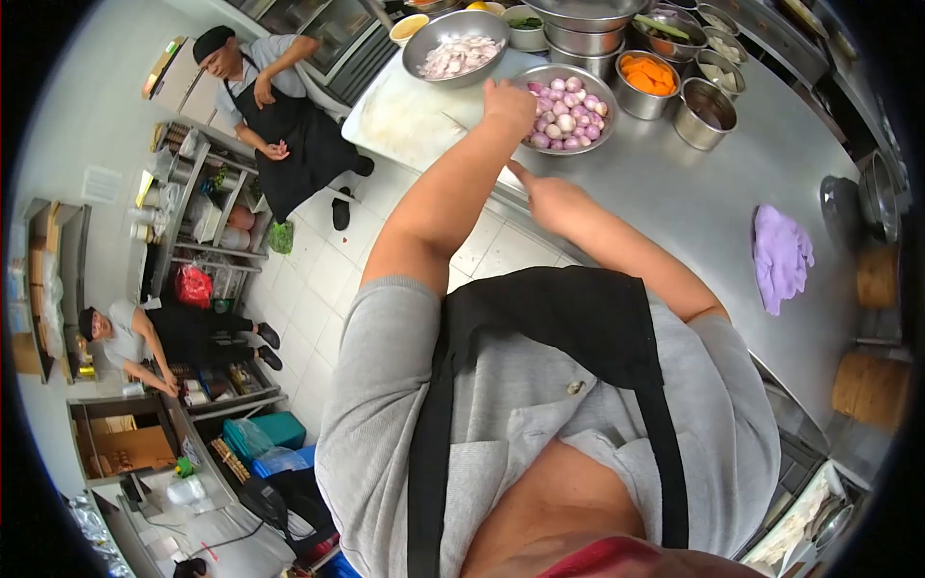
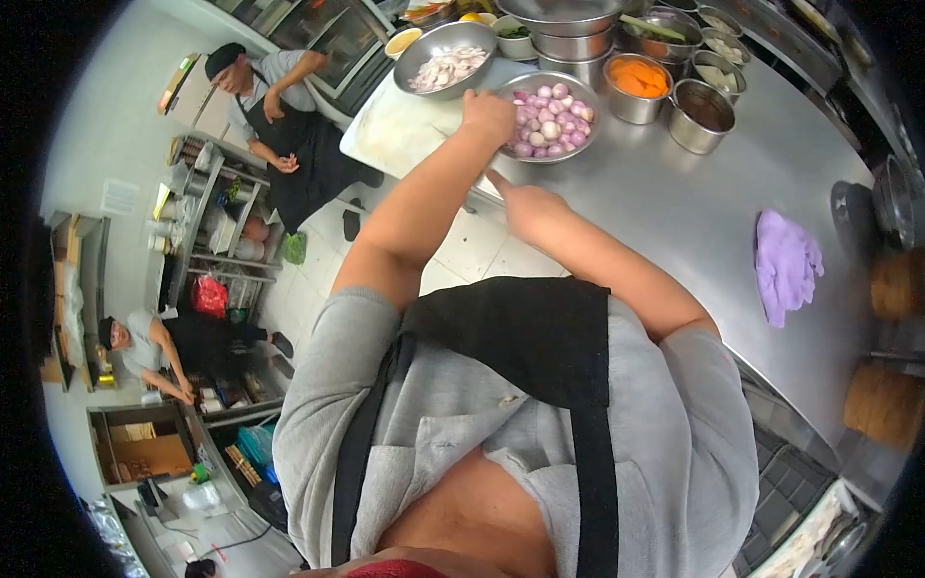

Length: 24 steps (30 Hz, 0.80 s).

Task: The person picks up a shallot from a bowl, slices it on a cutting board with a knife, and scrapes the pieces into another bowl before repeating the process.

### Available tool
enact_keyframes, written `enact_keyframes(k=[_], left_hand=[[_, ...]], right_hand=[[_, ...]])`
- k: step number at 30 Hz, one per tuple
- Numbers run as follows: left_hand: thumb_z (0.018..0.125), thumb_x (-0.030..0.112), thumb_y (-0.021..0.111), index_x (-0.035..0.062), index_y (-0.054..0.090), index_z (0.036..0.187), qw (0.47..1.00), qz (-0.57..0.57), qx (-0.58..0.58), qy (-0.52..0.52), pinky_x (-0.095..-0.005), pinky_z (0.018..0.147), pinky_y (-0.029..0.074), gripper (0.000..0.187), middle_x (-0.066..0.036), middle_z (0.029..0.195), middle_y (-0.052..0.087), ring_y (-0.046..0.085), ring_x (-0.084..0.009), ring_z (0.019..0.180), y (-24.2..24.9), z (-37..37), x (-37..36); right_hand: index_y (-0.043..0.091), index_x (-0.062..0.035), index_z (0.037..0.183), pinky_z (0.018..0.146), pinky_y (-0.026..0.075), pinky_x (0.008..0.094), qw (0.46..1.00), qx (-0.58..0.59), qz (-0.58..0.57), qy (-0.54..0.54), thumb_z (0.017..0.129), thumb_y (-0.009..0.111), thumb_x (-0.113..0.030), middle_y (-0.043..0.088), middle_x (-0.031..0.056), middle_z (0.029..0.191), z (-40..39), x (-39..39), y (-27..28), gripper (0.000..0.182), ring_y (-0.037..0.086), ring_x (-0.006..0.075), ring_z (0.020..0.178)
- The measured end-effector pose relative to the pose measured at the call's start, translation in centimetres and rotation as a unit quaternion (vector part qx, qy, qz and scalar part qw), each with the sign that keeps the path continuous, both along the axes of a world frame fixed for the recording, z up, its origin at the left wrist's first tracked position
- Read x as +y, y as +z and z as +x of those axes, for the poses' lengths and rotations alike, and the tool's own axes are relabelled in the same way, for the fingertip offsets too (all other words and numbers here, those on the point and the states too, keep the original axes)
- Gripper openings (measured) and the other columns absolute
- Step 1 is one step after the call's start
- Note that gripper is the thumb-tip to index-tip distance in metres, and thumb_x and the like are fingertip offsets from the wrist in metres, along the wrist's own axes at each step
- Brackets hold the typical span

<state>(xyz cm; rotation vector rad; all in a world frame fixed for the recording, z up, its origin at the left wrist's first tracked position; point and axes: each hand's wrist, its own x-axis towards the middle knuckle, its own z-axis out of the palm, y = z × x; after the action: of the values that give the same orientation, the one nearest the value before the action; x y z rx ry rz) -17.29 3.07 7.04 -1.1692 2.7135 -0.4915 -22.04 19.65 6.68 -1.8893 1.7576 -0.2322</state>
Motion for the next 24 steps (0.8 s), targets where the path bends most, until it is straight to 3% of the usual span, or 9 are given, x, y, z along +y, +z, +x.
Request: enact_keyframes(k=[1, 3, 4, 6, 8, 12, 15, 23, 24], left_hand=[[0.080, 0.020, 0.056, 0.0149, 0.070, 0.096, 1.000, 0.001, 0.001, 0.009, -0.0410, 0.088, 0.039, 0.022, -0.006, 0.099, 0.068, 0.060, -0.0217, 0.101, 0.5, 0.7, -0.3], [0.075, 0.024, 0.062, 0.0127, 0.068, 0.093, 0.979, 0.052, 0.187, 0.056, -0.0402, 0.080, 0.046, 0.022, -0.009, 0.093, 0.069, 0.064, -0.0239, 0.091, 1.7, 2.6, -1.4], [0.075, 0.024, 0.062, 0.0127, 0.068, 0.093, 0.979, 0.052, 0.185, 0.066, -0.0402, 0.080, 0.046, 0.022, -0.009, 0.093, 0.069, 0.064, -0.0239, 0.091, 1.6, 4.4, -2.9], [0.070, 0.024, 0.067, 0.0103, 0.065, 0.091, 0.915, 0.112, 0.378, 0.086, -0.0379, 0.074, 0.050, 0.025, -0.012, 0.088, 0.068, 0.066, -0.0268, 0.082, 0.8, 9.1, -6.3], [0.070, 0.020, 0.068, 0.0081, 0.064, 0.092, 0.879, 0.135, 0.425, 0.166, -0.0349, 0.075, 0.051, 0.025, -0.013, 0.085, 0.068, 0.066, -0.0264, 0.082, 1.5, 13.7, -6.4], [0.072, 0.019, 0.067, 0.0095, 0.064, 0.093, 0.849, 0.070, 0.463, 0.245, -0.0339, 0.075, 0.050, 0.023, -0.011, 0.082, 0.067, 0.065, -0.0241, 0.081, 1.2, 19.5, -6.6], [0.072, 0.020, 0.067, 0.0086, 0.064, 0.093, 0.815, 0.088, 0.499, 0.282, -0.0343, 0.073, 0.050, 0.024, -0.010, 0.081, 0.066, 0.065, -0.0241, 0.080, 1.7, 20.5, -5.2], [0.074, 0.017, 0.063, 0.0084, 0.064, 0.092, 0.852, 0.094, 0.442, 0.264, -0.0371, 0.076, 0.051, 0.020, -0.014, 0.085, 0.067, 0.065, -0.0291, 0.083, -1.8, 19.6, -4.5], [0.074, 0.016, 0.063, 0.0083, 0.064, 0.092, 0.851, 0.074, 0.440, 0.276, -0.0374, 0.076, 0.051, 0.019, -0.014, 0.085, 0.067, 0.065, -0.0292, 0.083, -1.9, 19.8, -4.5]], right_hand=[[0.021, -0.0204, 0.146, 0.075, 0.049, 0.0464, 1.000, 0.004, 0.007, -0.008, 0.075, 0.043, 0.001, 0.063, 0.0247, 0.094, 0.1, -0.1, 0.0, 0.077, 0.063, 0.0366, 0.084], [0.024, -0.0213, 0.145, 0.074, 0.048, 0.0471, 1.000, -0.008, -0.010, -0.012, 0.079, 0.043, -0.003, 0.063, 0.0251, 0.091, -0.1, -0.5, -0.9, 0.071, 0.062, 0.0375, 0.083], [0.027, -0.0223, 0.143, 0.074, 0.047, 0.0477, 0.999, -0.020, -0.028, -0.027, 0.083, 0.044, -0.007, 0.062, 0.0255, 0.088, -0.2, -0.6, -1.4, 0.064, 0.061, 0.0384, 0.082], [0.028, -0.0223, 0.143, 0.073, 0.047, 0.0468, 0.997, -0.056, -0.037, -0.022, 0.084, 0.045, -0.009, 0.062, 0.0259, 0.088, -0.5, -0.4, -2.0, 0.063, 0.061, 0.0386, 0.081], [0.028, -0.0231, 0.143, 0.069, 0.047, 0.0423, 0.993, -0.115, -0.031, -0.021, 0.085, 0.047, -0.012, 0.061, 0.0244, 0.083, -0.9, -0.2, -1.3, 0.062, 0.060, 0.0359, 0.073], [0.028, -0.0238, 0.144, 0.066, 0.047, 0.0390, 0.991, -0.136, 0.007, 0.012, 0.085, 0.048, -0.011, 0.059, 0.0208, 0.077, 0.5, 0.7, 0.4, 0.063, 0.058, 0.0312, 0.067], [0.026, -0.0245, 0.144, 0.072, 0.048, 0.0404, 0.988, -0.140, 0.049, 0.052, 0.086, 0.048, -0.012, 0.061, 0.0245, 0.087, 1.2, 0.2, 0.0, 0.063, 0.061, 0.0345, 0.077], [0.028, -0.0284, 0.144, 0.082, 0.047, 0.0373, 0.990, -0.123, -0.047, -0.040, 0.087, 0.048, -0.014, 0.061, 0.0245, 0.101, -0.8, -1.9, -2.4, 0.062, 0.062, 0.0339, 0.089], [0.028, -0.0289, 0.143, 0.086, 0.045, 0.0387, 0.989, -0.141, -0.015, -0.040, 0.087, 0.048, -0.014, 0.061, 0.0252, 0.105, -0.7, -1.7, -1.0, 0.062, 0.060, 0.0375, 0.096]])
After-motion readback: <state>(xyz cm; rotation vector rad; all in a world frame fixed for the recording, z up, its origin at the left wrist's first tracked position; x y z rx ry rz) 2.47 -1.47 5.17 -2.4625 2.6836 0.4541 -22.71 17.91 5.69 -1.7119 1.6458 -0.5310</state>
